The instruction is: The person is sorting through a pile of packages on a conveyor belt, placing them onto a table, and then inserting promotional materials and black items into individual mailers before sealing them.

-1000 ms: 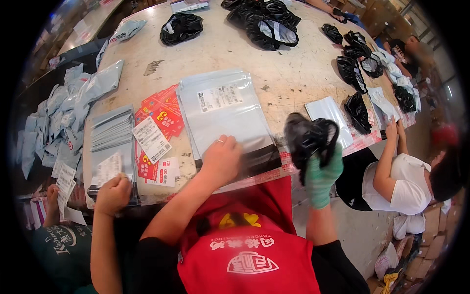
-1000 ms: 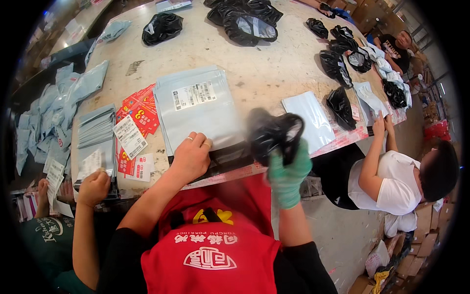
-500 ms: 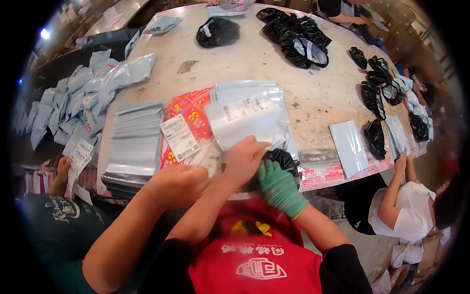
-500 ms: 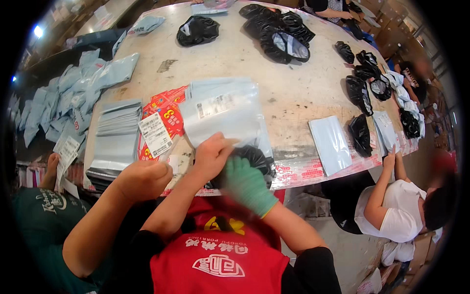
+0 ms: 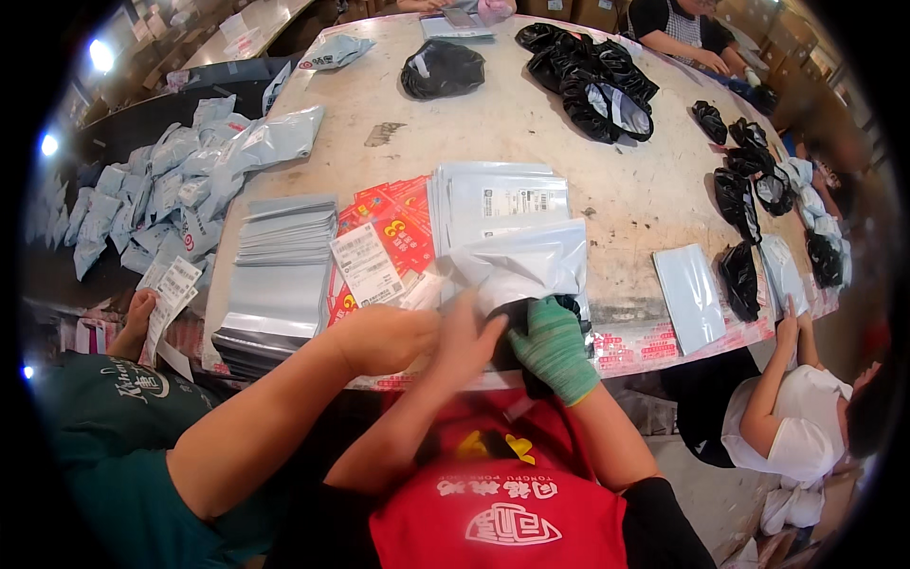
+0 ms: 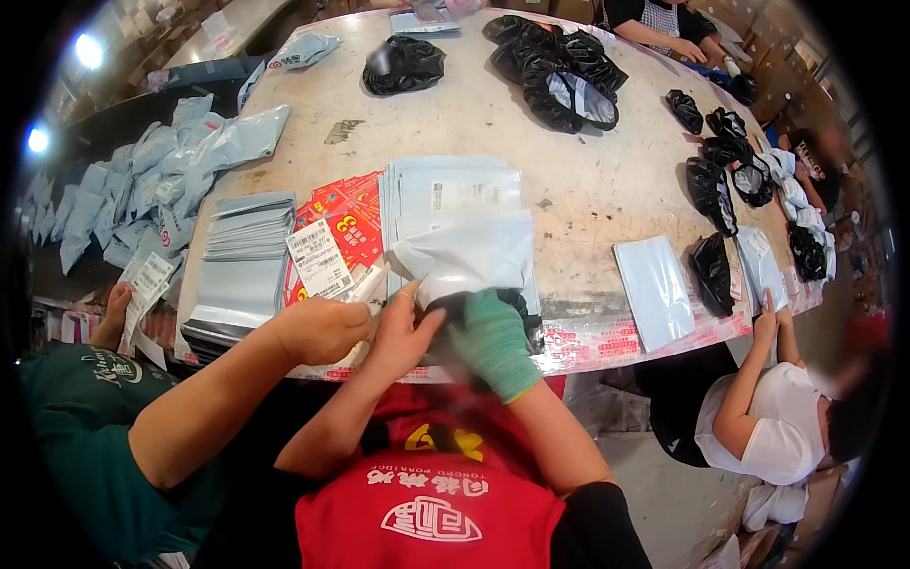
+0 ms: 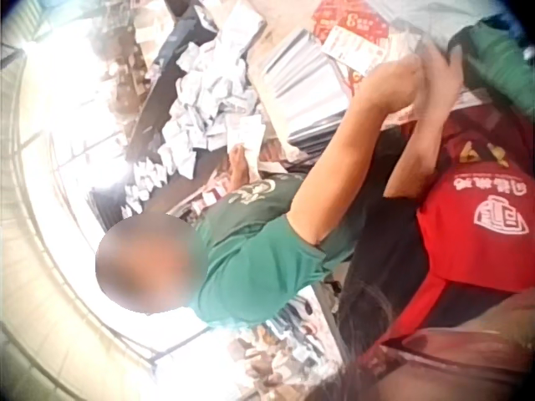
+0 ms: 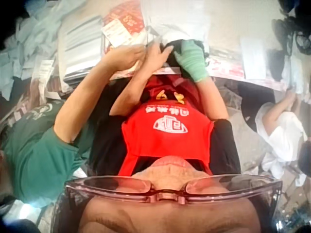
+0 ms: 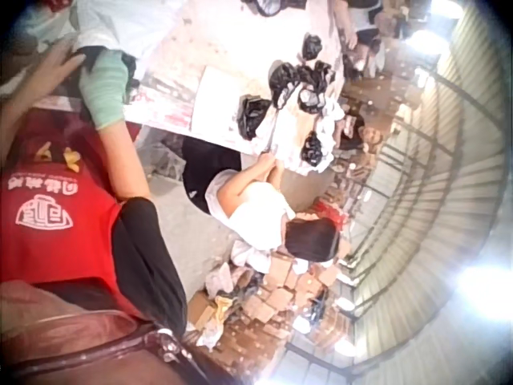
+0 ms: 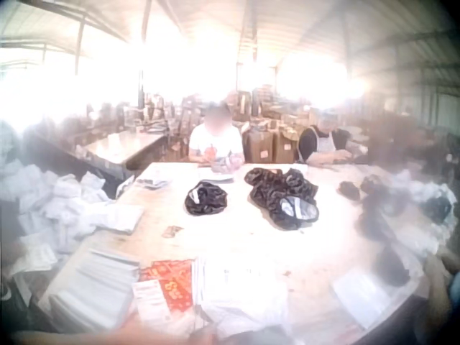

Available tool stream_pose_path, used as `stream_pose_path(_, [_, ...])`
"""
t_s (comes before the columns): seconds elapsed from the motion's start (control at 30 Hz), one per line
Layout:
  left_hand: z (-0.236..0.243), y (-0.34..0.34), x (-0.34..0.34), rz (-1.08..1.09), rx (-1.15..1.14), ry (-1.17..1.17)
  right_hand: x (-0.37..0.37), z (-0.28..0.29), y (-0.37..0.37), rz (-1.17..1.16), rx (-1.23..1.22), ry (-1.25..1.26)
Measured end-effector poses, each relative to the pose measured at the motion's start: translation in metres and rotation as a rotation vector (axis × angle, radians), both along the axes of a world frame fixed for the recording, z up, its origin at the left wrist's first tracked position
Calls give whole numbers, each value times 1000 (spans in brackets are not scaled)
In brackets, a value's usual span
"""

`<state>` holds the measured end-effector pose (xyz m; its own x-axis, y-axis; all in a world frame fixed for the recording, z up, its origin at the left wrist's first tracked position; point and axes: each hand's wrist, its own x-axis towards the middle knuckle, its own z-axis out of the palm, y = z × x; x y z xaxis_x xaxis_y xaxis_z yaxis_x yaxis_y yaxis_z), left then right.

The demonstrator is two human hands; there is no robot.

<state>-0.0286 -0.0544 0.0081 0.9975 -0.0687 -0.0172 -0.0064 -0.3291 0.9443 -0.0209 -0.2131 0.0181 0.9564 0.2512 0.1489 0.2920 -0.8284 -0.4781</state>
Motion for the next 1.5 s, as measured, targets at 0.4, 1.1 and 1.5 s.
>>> stream_pose_path(0.4, [-22, -48, -17, -195, -11, 62, -1, -23, -45, -76, 142, -102])
stream_pose_path(1.1, [-21, -56, -27, -351, -214, 373, 36, -36, -74, -92, -356, -121])
stream_pose_path(1.5, [-6, -54, -28, -418, -182, 303, 66, -17, -65, -170, -341, -56])
